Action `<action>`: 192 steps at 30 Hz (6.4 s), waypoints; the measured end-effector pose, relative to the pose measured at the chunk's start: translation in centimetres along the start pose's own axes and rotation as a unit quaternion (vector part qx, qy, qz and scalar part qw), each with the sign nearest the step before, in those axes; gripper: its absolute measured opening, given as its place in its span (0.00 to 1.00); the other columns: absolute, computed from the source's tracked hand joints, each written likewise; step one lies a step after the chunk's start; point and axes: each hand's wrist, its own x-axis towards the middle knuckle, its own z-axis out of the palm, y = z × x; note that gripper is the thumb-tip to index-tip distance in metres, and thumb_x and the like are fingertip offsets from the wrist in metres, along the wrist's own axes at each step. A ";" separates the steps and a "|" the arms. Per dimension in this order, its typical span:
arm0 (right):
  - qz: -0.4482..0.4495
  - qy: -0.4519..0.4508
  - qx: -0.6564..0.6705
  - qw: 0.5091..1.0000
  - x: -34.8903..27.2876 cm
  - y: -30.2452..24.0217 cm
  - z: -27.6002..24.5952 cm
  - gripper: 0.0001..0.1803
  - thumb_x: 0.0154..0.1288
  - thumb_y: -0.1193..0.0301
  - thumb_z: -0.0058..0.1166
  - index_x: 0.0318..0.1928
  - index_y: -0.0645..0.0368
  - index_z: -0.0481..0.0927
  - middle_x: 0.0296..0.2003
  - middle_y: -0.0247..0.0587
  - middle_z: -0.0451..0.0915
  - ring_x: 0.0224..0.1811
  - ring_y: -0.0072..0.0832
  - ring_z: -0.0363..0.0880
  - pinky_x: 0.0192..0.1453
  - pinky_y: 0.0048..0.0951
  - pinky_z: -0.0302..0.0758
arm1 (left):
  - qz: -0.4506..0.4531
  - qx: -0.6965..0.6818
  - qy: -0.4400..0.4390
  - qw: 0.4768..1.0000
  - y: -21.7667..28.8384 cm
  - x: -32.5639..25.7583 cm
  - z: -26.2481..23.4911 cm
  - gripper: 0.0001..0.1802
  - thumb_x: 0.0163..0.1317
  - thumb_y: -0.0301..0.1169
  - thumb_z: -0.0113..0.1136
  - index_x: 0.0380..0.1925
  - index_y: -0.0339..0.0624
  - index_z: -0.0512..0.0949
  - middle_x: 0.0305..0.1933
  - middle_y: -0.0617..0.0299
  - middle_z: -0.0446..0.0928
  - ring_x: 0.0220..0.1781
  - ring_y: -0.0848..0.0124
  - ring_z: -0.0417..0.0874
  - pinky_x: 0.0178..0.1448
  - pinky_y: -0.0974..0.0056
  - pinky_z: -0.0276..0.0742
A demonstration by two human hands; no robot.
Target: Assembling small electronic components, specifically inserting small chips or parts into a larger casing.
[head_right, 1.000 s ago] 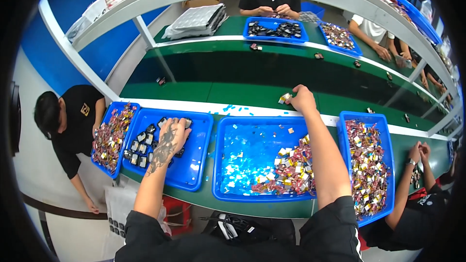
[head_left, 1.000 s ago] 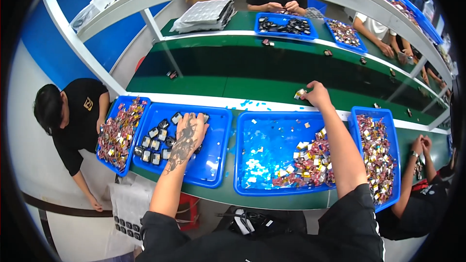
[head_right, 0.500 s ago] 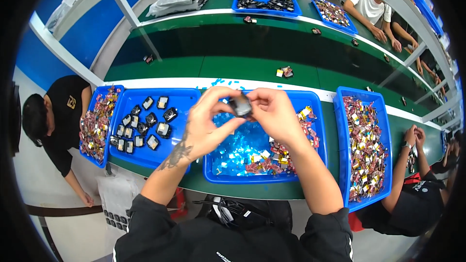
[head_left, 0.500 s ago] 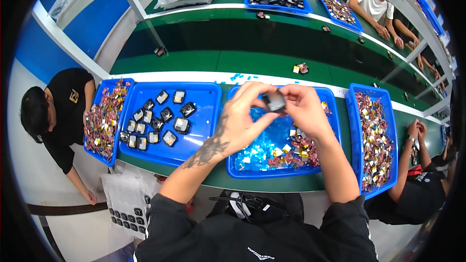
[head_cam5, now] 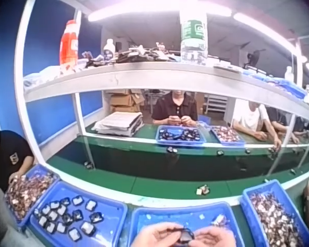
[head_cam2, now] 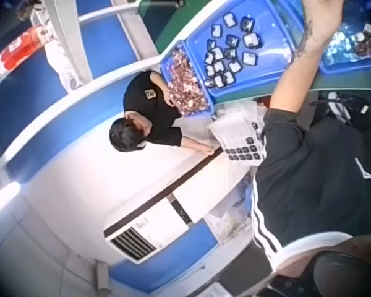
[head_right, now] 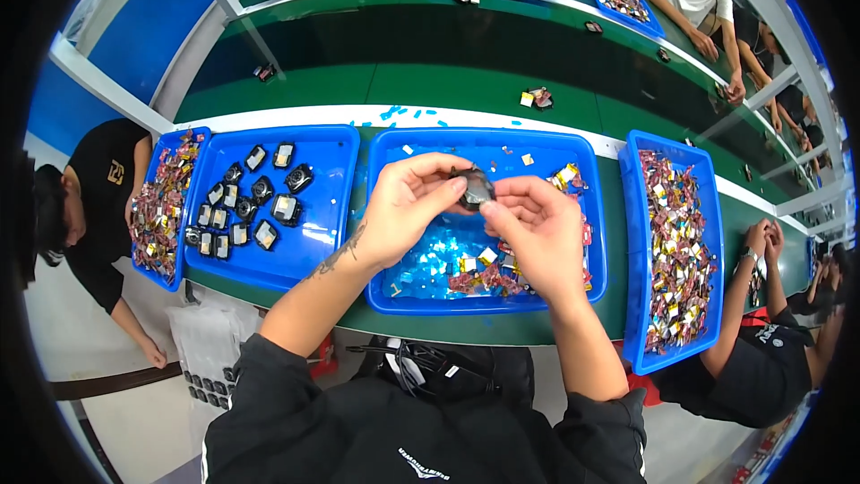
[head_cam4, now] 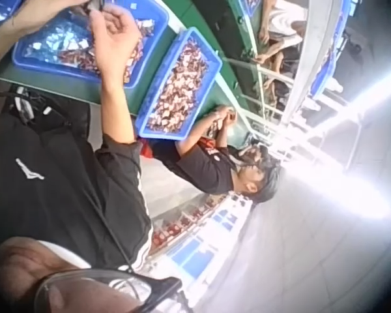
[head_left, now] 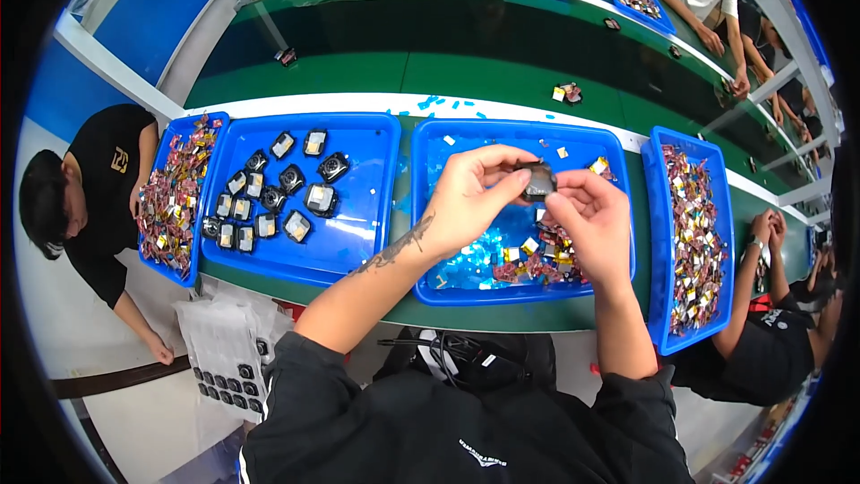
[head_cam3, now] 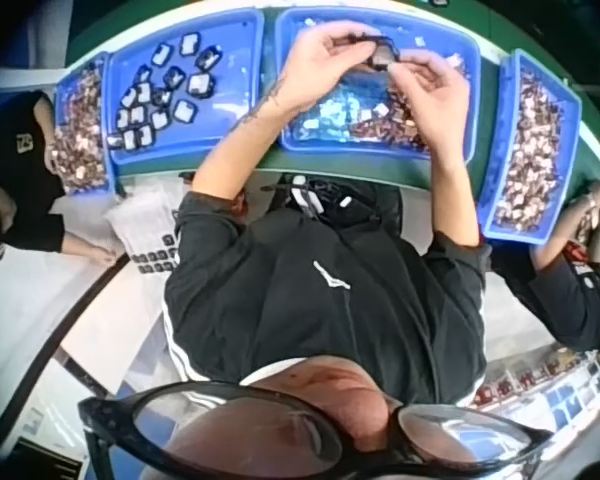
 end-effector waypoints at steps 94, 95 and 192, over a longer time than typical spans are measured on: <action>-0.244 0.074 -0.290 0.922 -0.4 -1.9 3.6 0.08 0.57 0.82 0.62 0.38 0.64 0.83 0.32 0.45 0.82 0.30 0.30 0.82 0.33 0.26 0.77 | 0.010 0.000 -0.032 0.999 -0.5 -2.1 0.2 0.24 0.70 0.19 0.45 0.66 0.33 0.61 0.63 0.51 0.70 0.63 0.66 0.73 0.66 0.62 0.70; -0.255 0.077 -0.298 0.917 -0.4 -2.0 3.7 0.07 0.56 0.82 0.62 0.37 0.64 0.83 0.32 0.45 0.82 0.29 0.31 0.82 0.33 0.26 0.77 | 0.005 -0.001 -0.039 0.999 -0.5 -2.1 0.1 0.25 0.70 0.20 0.46 0.66 0.32 0.60 0.63 0.50 0.69 0.64 0.66 0.73 0.66 0.62 0.70; -0.037 0.048 -0.337 0.940 16.4 2.0 -4.0 0.23 0.53 0.72 0.67 0.49 0.63 0.74 0.40 0.50 0.83 0.40 0.33 0.84 0.44 0.31 0.78 | 0.124 0.708 0.142 0.681 4.4 -7.1 -9.6 0.22 0.56 0.30 0.66 0.53 0.44 0.77 0.50 0.56 0.79 0.51 0.57 0.79 0.54 0.58 0.77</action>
